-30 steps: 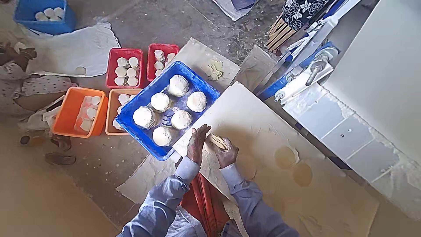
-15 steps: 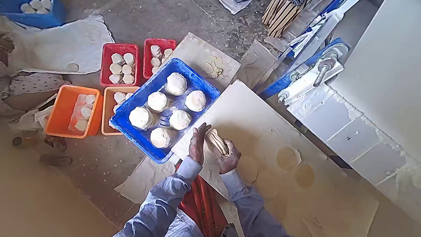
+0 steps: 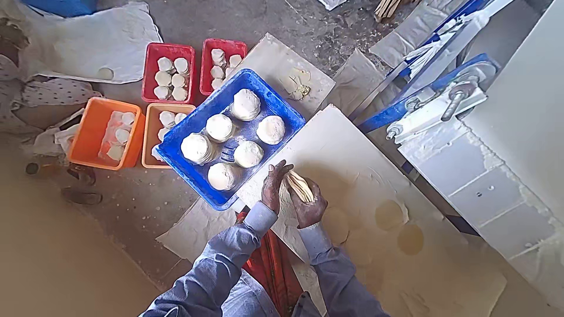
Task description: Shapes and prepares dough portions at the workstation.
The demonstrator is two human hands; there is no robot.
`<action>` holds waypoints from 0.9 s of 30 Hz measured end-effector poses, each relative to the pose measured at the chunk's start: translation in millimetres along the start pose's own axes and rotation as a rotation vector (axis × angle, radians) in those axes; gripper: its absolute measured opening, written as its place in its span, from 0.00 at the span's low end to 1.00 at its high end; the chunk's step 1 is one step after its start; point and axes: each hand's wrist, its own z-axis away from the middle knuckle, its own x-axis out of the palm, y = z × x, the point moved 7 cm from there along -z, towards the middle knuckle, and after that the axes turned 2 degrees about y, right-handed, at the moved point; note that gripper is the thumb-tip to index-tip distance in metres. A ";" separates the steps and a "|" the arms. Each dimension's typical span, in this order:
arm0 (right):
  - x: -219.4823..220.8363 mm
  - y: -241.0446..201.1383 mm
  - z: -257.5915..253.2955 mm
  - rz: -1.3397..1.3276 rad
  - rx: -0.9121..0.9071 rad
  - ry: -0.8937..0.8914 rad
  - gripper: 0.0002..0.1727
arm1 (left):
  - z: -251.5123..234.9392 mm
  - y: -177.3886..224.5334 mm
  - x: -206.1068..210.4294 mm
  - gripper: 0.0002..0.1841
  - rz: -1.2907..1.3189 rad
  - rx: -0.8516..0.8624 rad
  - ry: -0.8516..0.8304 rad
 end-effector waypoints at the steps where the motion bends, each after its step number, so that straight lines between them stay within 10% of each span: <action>1: 2.8 1.5 0.2 0.017 0.018 -0.036 0.25 | 0.8 -0.6 0.8 0.44 -0.004 -0.008 -0.004; 27: -3.0 -0.6 0.2 0.002 -0.101 0.074 0.24 | -0.5 4.8 -0.9 0.44 -0.003 -0.014 0.017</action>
